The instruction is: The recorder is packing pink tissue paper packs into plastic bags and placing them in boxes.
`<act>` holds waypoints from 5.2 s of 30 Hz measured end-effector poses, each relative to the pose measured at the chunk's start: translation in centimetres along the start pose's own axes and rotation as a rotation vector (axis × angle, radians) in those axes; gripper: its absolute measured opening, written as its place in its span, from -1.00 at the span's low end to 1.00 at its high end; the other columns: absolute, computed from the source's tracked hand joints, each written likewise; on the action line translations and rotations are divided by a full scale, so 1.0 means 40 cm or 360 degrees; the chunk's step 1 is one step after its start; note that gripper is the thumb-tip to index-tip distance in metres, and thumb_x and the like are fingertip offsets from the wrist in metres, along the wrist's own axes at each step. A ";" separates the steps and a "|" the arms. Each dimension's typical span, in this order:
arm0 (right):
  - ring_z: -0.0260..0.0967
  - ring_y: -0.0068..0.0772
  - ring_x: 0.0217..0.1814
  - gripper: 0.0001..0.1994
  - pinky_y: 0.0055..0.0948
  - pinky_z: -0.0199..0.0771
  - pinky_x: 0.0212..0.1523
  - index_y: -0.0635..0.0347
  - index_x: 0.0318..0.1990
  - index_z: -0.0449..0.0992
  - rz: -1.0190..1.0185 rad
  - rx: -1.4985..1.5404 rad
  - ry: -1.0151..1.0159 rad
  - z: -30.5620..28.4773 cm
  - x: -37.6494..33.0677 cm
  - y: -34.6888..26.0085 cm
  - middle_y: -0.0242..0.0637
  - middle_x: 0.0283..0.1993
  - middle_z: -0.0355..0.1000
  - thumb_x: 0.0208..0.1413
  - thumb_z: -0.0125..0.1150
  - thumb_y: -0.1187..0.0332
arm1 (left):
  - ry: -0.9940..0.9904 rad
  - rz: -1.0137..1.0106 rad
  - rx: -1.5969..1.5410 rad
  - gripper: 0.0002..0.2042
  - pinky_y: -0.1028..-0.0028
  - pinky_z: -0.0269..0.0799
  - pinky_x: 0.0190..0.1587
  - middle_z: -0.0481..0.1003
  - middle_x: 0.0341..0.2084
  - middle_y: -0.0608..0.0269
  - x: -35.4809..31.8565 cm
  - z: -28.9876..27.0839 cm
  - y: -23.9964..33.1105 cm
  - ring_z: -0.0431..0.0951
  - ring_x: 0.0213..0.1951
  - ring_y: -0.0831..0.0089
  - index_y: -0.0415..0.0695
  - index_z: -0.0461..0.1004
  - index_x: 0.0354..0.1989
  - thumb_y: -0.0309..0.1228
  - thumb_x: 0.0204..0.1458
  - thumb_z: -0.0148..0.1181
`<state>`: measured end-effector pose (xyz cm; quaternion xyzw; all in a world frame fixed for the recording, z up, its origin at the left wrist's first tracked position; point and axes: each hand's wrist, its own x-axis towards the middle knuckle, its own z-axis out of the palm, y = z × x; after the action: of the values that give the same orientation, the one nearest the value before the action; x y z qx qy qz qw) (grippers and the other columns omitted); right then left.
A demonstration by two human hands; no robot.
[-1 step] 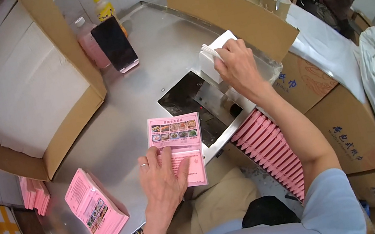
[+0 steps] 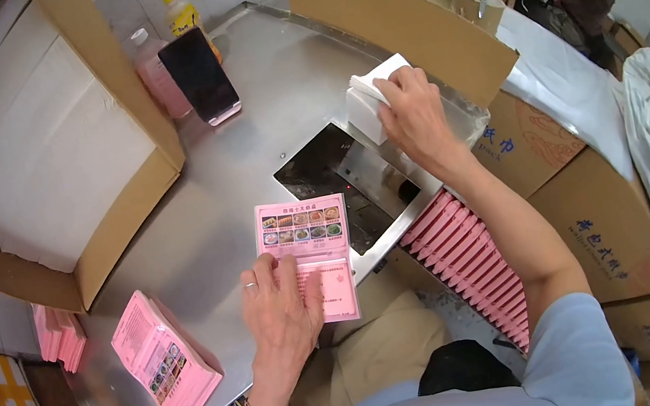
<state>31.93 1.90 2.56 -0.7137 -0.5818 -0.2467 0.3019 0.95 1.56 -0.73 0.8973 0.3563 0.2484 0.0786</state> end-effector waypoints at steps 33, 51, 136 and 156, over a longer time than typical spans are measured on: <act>0.32 -0.15 -0.13 -0.82 -0.15 0.34 -0.18 0.23 -0.36 0.55 -0.0051 -0.0282 -0.0085 0.039 -0.006 0.011 -0.21 -0.29 0.36 0.06 0.27 0.28 | 0.0163 -0.0575 0.0420 -0.77 0.09 0.18 0.18 0.40 -0.27 0.11 -0.197 -0.303 -0.304 0.39 -0.12 0.10 -0.20 0.40 -0.06 -0.61 0.09 0.08; 0.41 -0.17 -0.22 -0.80 0.21 0.21 0.21 0.26 -0.31 0.50 -0.1027 0.0400 -0.0625 0.060 -0.145 -0.370 -0.21 -0.44 0.33 -0.12 0.19 0.39 | -0.0018 -0.0160 -0.0229 -0.10 -0.30 -0.15 0.32 0.02 0.39 -0.23 0.000 -0.020 0.000 -0.08 0.42 -0.29 -0.15 0.15 0.37 -0.21 -0.23 0.42; 0.43 -0.09 -0.28 -0.76 -0.23 0.52 -0.23 0.15 -0.27 0.49 -0.0609 0.0428 -0.0494 -0.018 -0.140 -0.311 -0.18 -0.37 0.40 -0.19 0.28 0.42 | -0.0102 -0.0084 0.0173 -0.23 -0.21 0.05 0.19 0.18 0.31 -0.13 -0.018 -0.023 -0.058 0.12 0.31 -0.29 -0.06 0.36 0.24 -0.09 -0.25 0.40; 0.43 0.08 0.04 -0.57 0.09 0.46 0.10 0.31 0.03 0.48 -0.0913 0.0438 -0.0071 -0.026 -0.165 -0.214 -0.02 0.01 0.44 -0.09 0.21 0.47 | -0.0203 -0.0019 -0.0479 -0.42 0.17 0.34 -0.17 0.37 -0.15 -0.02 -0.021 -0.030 -0.029 0.38 -0.14 0.03 -0.18 0.42 0.14 -0.33 -0.15 0.31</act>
<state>22.22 -2.16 -0.13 -0.4782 -0.7938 -0.2251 0.3008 -0.85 1.79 -0.39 0.8872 0.3148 0.2411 0.2360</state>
